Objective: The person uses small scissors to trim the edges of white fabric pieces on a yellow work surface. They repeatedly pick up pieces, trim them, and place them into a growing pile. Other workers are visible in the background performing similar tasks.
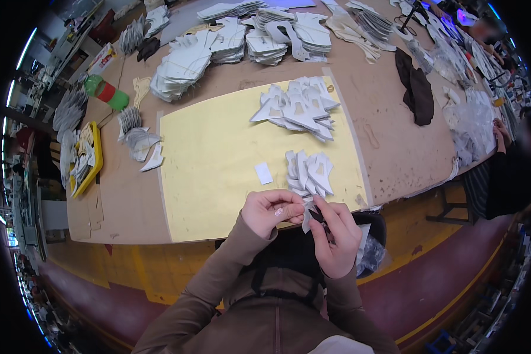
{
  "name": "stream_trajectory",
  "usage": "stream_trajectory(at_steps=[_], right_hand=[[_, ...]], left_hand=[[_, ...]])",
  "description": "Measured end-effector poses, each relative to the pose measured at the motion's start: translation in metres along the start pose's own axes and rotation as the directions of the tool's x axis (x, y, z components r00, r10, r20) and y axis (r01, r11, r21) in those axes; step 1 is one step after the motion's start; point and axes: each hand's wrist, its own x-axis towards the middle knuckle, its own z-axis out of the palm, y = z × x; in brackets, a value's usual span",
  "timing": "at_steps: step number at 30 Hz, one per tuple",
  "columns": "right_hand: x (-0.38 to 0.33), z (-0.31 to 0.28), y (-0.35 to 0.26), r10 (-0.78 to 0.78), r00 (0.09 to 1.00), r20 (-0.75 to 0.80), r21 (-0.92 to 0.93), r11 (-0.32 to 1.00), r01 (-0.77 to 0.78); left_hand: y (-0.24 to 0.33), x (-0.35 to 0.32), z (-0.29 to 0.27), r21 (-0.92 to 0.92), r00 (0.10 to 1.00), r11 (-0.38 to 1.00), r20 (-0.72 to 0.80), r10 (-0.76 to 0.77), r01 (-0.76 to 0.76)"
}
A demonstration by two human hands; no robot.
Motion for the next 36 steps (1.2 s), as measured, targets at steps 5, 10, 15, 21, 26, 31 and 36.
stream_trajectory(at_steps=[5, 10, 15, 21, 26, 31, 36], right_hand=[[-0.005, 0.000, 0.006, -0.052, 0.999, -0.010, -0.042, 0.998, 0.052], [-0.001, 0.002, 0.011, -0.139, 0.990, -0.017, -0.093, 0.986, 0.137], [0.000, 0.002, 0.012, -0.155, 0.987, -0.037, -0.057, 0.987, 0.153], [-0.001, 0.004, 0.007, -0.088, 0.995, -0.044, -0.003, 0.996, 0.088], [-0.002, 0.006, 0.004, -0.044, 0.998, -0.041, 0.029, 0.999, 0.045], [-0.003, 0.008, 0.005, -0.006, 0.999, -0.051, 0.047, 0.999, 0.008], [-0.001, 0.011, 0.014, -0.216, 0.969, -0.124, -0.001, 0.976, 0.217]], left_hand=[[-0.004, 0.003, -0.002, -0.048, 0.995, 0.999, 0.095, 0.011, -0.006], [-0.006, 0.005, -0.002, -0.128, 0.995, 0.991, 0.103, -0.010, 0.023], [-0.005, 0.004, 0.000, -0.115, 0.987, 0.993, 0.151, 0.048, -0.031], [-0.002, 0.001, 0.003, -0.122, 0.991, 0.993, 0.129, 0.025, -0.009], [-0.002, -0.001, 0.005, -0.031, 0.992, 0.997, 0.100, 0.074, -0.071], [-0.003, -0.002, 0.006, -0.008, 0.990, 0.993, 0.081, 0.117, -0.117], [-0.004, -0.003, 0.009, -0.031, 0.982, 0.984, 0.066, 0.179, -0.177]])
